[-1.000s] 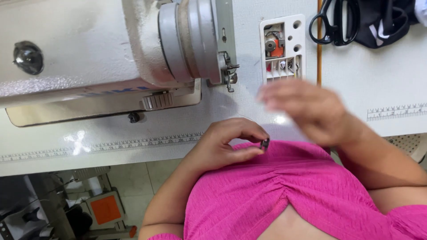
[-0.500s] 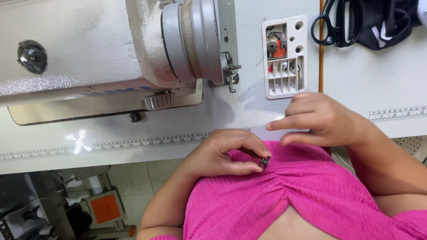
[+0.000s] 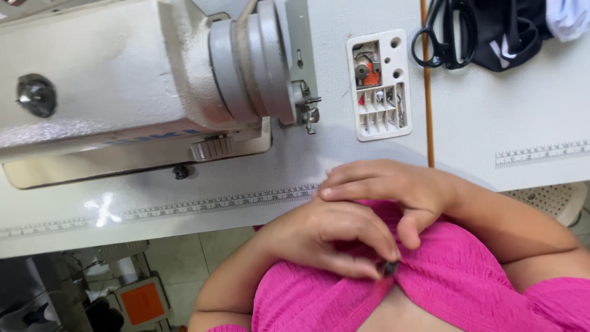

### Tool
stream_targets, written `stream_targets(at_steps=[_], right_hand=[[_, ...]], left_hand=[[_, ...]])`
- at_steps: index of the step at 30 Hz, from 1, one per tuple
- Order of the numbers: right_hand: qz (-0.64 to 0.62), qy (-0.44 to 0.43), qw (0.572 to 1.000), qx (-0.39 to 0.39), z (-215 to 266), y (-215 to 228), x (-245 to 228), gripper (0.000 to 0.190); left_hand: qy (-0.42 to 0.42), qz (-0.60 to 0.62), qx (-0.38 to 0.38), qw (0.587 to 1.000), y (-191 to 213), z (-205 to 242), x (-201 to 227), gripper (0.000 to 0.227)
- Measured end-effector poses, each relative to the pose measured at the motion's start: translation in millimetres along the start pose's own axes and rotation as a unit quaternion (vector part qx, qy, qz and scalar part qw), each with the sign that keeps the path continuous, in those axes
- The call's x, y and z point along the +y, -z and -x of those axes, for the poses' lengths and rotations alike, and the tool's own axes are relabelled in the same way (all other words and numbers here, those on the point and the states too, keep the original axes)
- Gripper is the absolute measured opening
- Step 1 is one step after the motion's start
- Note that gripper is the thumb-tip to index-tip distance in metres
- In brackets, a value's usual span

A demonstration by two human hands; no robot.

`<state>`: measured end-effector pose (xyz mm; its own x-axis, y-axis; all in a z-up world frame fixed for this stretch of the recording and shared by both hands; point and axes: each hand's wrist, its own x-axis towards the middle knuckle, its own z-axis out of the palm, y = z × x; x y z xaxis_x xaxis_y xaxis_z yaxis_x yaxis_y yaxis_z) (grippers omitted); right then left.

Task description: Threading an industrial sewing machine and trimming the thread with scissors

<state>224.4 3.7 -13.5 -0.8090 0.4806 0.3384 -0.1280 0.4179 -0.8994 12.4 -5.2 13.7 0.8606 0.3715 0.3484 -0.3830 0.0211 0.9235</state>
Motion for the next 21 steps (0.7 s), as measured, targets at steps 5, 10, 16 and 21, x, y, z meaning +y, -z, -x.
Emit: stream_targets(at_steps=[5,10,16,21], right_hand=[[-0.007,0.023,0.998,-0.059,-11.8,5.9,0.4,0.076],[0.185,-0.070,0.980,0.022,22.5,22.7,-3.7,0.047],[0.362,-0.261,0.843,0.301,68.2,28.2,6.7,0.024],[0.345,-0.086,0.797,0.489,46.1,8.2,2.6,0.026]], left_hand=[[-0.018,-0.008,0.005,1.000,2.0,11.6,16.7,0.020],[0.010,0.000,0.066,0.998,5.2,11.3,2.8,0.022],[0.173,-0.038,0.297,0.938,8.0,8.0,-39.7,0.023],[0.203,0.004,0.368,0.907,4.1,10.4,-54.2,0.022]])
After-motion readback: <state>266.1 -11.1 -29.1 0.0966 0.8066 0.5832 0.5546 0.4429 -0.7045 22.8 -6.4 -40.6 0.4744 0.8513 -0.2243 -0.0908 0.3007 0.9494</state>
